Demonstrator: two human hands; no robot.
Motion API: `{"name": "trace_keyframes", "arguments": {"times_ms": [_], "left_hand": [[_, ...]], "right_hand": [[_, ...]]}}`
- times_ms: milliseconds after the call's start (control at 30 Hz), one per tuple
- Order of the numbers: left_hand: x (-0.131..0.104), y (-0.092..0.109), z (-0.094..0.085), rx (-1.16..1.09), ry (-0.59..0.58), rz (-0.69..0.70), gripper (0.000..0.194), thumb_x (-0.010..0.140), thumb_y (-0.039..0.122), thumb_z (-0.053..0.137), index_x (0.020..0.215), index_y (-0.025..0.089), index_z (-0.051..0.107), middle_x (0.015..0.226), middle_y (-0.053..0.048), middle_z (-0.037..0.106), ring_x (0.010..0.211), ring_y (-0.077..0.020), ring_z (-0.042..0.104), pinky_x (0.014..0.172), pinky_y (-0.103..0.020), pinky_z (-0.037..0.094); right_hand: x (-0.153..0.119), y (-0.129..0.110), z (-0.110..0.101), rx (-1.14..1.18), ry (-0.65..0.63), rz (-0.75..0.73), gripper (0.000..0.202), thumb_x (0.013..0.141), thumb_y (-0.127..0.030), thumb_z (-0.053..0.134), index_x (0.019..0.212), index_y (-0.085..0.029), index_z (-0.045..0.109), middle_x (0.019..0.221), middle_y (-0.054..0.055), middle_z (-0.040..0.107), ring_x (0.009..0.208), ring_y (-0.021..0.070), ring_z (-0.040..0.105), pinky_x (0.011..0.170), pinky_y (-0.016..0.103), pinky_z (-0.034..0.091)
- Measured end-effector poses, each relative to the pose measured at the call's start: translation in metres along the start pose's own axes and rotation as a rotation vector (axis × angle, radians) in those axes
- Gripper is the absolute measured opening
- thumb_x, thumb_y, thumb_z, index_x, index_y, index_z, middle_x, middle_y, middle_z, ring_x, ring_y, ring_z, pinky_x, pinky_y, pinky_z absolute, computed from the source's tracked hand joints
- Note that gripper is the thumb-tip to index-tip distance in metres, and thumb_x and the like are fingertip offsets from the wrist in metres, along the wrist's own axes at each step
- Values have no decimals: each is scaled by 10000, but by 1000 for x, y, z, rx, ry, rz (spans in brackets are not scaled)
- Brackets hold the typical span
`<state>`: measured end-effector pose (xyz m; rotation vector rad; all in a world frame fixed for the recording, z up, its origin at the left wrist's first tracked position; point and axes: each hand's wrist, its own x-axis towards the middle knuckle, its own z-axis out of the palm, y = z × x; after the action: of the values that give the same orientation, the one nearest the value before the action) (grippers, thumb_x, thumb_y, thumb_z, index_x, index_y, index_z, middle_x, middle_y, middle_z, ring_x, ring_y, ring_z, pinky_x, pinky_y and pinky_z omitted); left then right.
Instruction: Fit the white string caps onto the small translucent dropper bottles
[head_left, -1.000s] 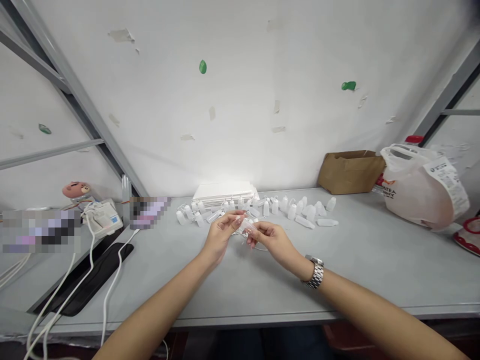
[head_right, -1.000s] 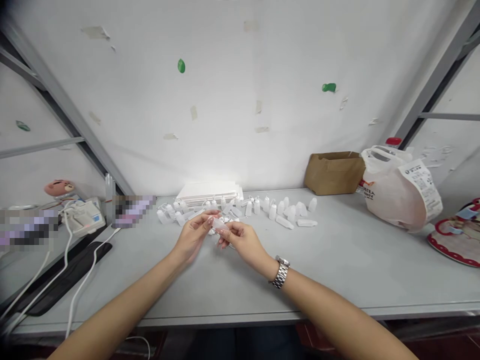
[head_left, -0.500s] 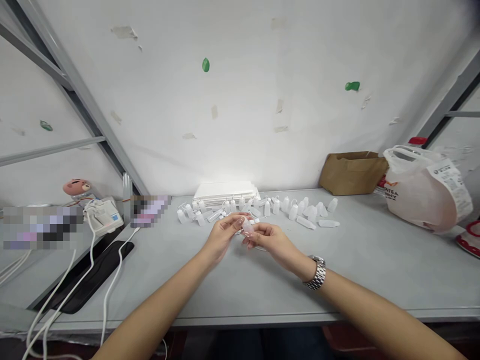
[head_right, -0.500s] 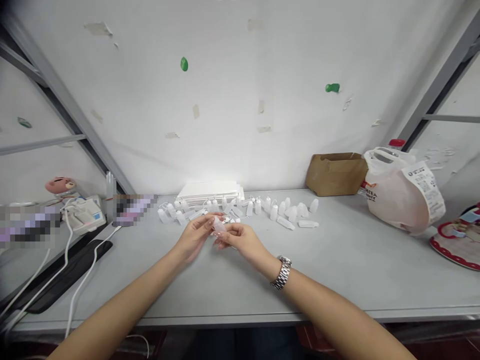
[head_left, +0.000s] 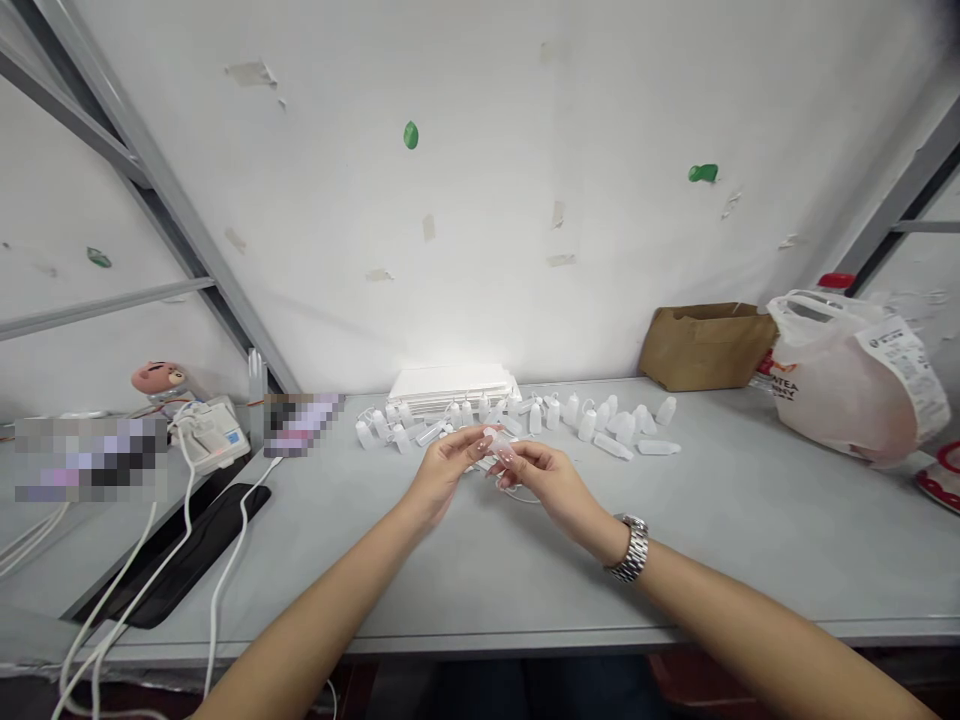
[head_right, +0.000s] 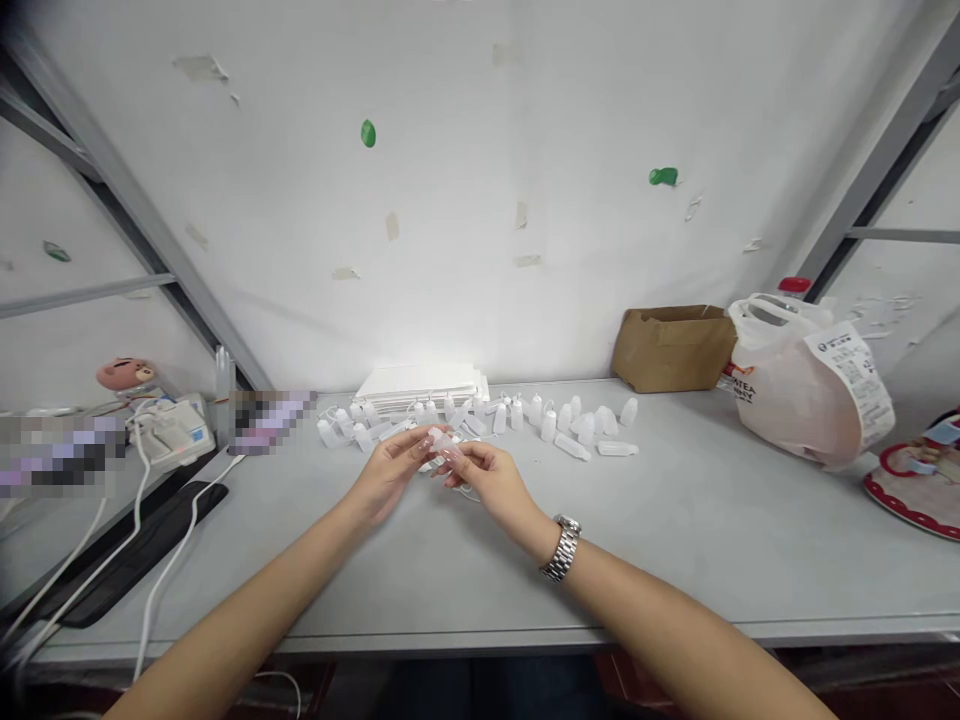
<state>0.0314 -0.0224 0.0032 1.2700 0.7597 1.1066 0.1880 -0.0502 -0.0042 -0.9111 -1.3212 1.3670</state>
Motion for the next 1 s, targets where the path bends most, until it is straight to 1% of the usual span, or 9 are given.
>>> {"name": "trace_keyframes", "arguments": {"times_ms": [67,167,267,400,467,567,700,867,1000], "left_hand": [[4,3,-6,-24,19,13,379,729,460,577,976,183,658,1146,-98,591,1036,-225,514,861,-337,383],[14,7,-23,20,186,9,416,729,493,549,1007,196,635,1135,-92,590,993,-204,543,822,-314,399],[21,9,-42,351,300,-43,449,671,472,600,1005,172,622,957,-87,638,845,-198,578,747,-316,414],[21,5,-52,837,50,-5,414,562,408,695,911,188,657,932,-64,622,808,-208,564,735,-323,416],[19,1,-52,956,-65,19,374,578,376,689,912,211,656,946,-52,603,827,-206,558,741,-318,419],[16,-5,-52,1091,-156,36,237,669,344,614,859,211,663,894,-47,592,831,-201,549,754,-316,416],[16,-10,-54,1208,-180,67,206,734,344,545,838,204,655,863,-55,588,843,-213,534,762,-327,405],[13,-11,-48,1219,-152,104,262,742,389,534,895,207,644,889,-74,572,882,-245,517,746,-348,397],[12,-12,-42,1218,-128,117,188,768,312,503,843,206,638,868,-74,568,902,-244,505,754,-347,389]], "right_hand": [[2,3,-3,62,-16,6,277,751,-430,588,833,-172,644,806,46,653,652,115,571,694,288,440],[5,4,-7,128,-5,-27,242,755,-406,598,830,-181,645,821,42,651,663,115,567,693,285,438],[6,0,-12,154,21,-56,226,751,-397,606,832,-190,647,820,39,648,662,118,564,685,289,436],[7,-6,-15,175,49,-79,225,750,-396,607,830,-191,650,815,35,644,644,114,556,665,286,433],[7,-7,-16,172,54,-75,220,750,-394,608,816,-188,651,807,30,641,637,109,552,662,283,431],[8,-5,-16,156,39,-63,222,752,-392,606,810,-182,650,801,30,637,638,111,558,663,283,432],[8,-1,-16,128,24,-59,246,758,-400,596,838,-173,644,811,40,638,644,118,564,659,284,436],[8,1,-17,114,27,-65,254,762,-403,589,836,-165,636,817,47,636,644,118,561,659,281,440],[9,-1,-17,119,47,-57,256,751,-409,598,812,-163,636,805,43,632,627,113,554,646,277,439]]}}
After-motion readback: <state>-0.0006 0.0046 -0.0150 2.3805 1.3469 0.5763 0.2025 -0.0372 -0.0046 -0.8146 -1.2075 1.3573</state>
